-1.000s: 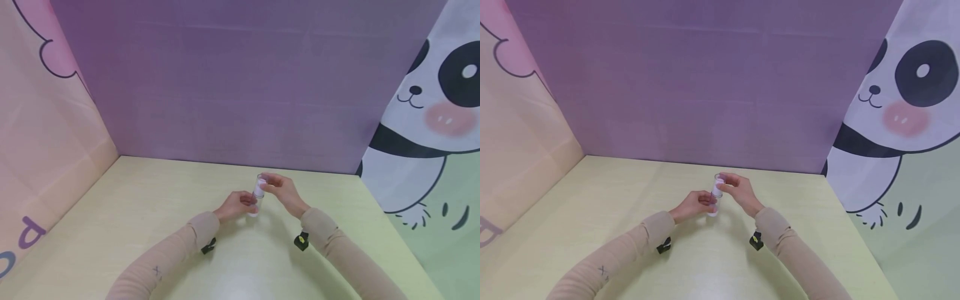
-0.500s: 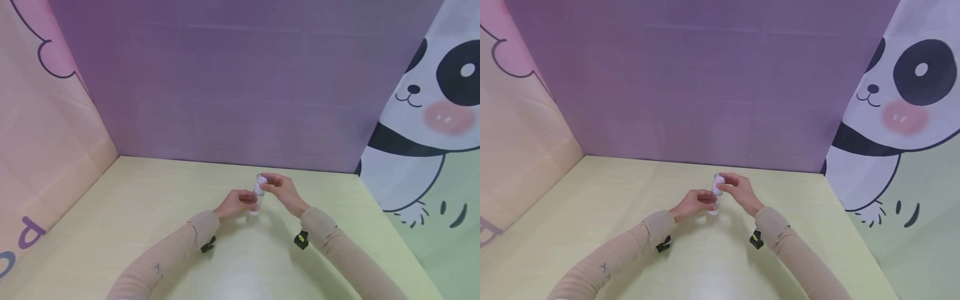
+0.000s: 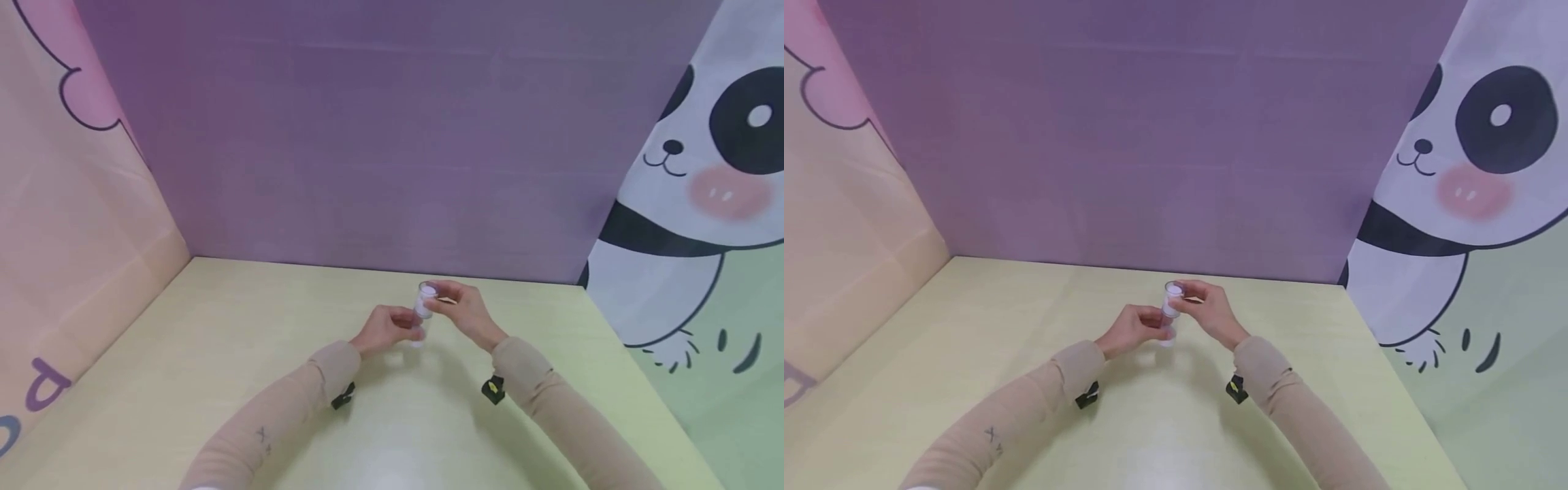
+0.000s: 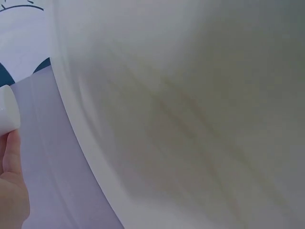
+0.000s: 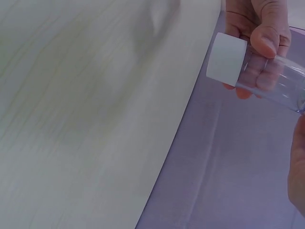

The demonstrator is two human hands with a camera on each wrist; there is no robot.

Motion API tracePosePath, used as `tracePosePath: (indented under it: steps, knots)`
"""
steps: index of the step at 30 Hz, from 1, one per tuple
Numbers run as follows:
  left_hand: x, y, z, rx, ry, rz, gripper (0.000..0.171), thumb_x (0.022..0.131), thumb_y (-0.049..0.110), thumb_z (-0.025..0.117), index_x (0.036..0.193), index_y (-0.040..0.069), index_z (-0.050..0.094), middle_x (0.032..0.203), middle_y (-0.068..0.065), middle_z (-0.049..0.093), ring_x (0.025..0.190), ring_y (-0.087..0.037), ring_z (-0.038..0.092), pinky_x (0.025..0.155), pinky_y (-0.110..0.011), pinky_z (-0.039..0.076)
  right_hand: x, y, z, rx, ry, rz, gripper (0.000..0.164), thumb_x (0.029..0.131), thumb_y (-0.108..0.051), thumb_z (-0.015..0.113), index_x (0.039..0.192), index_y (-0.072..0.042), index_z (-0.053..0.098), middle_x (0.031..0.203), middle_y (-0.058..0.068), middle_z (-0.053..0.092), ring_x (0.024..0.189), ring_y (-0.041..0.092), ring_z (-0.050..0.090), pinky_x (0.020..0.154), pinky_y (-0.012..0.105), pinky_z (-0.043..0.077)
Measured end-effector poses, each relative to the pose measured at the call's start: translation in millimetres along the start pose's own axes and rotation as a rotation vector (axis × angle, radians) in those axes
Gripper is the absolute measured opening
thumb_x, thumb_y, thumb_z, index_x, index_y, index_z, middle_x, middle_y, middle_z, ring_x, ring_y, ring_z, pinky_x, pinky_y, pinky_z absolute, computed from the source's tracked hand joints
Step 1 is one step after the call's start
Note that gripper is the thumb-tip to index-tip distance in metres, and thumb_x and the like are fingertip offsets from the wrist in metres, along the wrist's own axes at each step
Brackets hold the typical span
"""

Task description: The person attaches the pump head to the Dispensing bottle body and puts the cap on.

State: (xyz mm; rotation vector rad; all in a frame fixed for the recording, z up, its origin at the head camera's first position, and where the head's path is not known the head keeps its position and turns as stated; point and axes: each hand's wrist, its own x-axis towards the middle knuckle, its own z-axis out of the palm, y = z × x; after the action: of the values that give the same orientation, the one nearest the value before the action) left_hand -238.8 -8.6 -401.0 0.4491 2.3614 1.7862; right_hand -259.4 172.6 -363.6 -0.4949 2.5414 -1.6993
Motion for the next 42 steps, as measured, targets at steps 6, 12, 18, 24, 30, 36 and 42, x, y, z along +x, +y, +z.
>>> tracePosePath:
  steps: [6,12,18,24,30,36,42]
  knots:
    - [17.0,-19.3,0.1,0.011,-0.004,0.009,0.037,0.074,0.02,0.075,0.108,0.008,0.066,0.103,-0.008,0.068,0.09,-0.014,0.063,0.081,-0.028,0.05,2.5,1.0,-1.9,-0.024,0.012,-0.034,0.05,0.075,-0.034,0.072,0.118,-0.01,0.06,0.113,0.01,0.064,0.103,0.02,0.059,0.088,0.033,0.048]
    - [29.0,-22.9,2.6,0.112,-0.044,-0.015,0.034,0.073,0.026,0.076,0.102,0.011,0.066,0.099,-0.002,0.068,0.091,-0.013,0.062,0.083,-0.029,0.05,7.4,9.2,-6.4,-0.019,-0.006,0.003,0.048,0.074,-0.03,0.074,0.116,-0.009,0.061,0.112,0.009,0.065,0.103,0.02,0.059,0.086,0.032,0.049]
    - [36.7,-31.0,8.1,0.219,-0.07,-0.056,0.027,0.071,0.022,0.077,0.093,0.011,0.066,0.092,0.001,0.067,0.086,-0.011,0.061,0.081,-0.028,0.049,12.3,24.5,-4.1,-0.031,-0.087,0.037,0.045,0.076,-0.022,0.073,0.117,-0.008,0.059,0.115,0.009,0.063,0.103,0.019,0.058,0.084,0.03,0.05]
    - [39.9,-39.0,12.7,0.252,-0.079,-0.034,0.027,0.069,0.015,0.078,0.092,0.008,0.065,0.091,-0.002,0.067,0.084,-0.012,0.06,0.08,-0.028,0.048,11.2,35.8,-2.6,-0.025,-0.101,0.03,0.043,0.078,-0.016,0.071,0.118,-0.006,0.059,0.115,0.012,0.063,0.105,0.023,0.057,0.084,0.032,0.05]
    - [42.1,-39.0,12.5,0.282,-0.07,-0.018,0.025,0.068,0.014,0.078,0.088,0.007,0.065,0.089,-0.002,0.067,0.086,-0.013,0.06,0.081,-0.029,0.049,16.4,43.4,-1.0,-0.039,-0.092,0.007,0.046,0.074,-0.022,0.074,0.116,-0.007,0.06,0.113,0.009,0.064,0.103,0.019,0.058,0.085,0.031,0.05]
    - [44.7,-37.4,11.7,0.297,-0.068,-0.02,0.027,0.067,0.012,0.079,0.089,0.007,0.064,0.091,-0.003,0.067,0.087,-0.014,0.06,0.082,-0.028,0.048,17.5,42.4,-0.4,-0.038,-0.088,-0.007,0.045,0.074,-0.018,0.074,0.115,-0.006,0.061,0.113,0.011,0.063,0.104,0.021,0.057,0.086,0.031,0.05]
    - [47.1,-37.0,12.1,0.285,-0.075,-0.025,0.028,0.067,0.01,0.078,0.09,0.005,0.063,0.093,-0.005,0.067,0.09,-0.016,0.061,0.083,-0.03,0.048,17.9,42.0,-1.0,-0.037,-0.092,0.005,0.045,0.074,-0.021,0.075,0.115,-0.008,0.061,0.114,0.009,0.063,0.106,0.021,0.057,0.086,0.031,0.05]
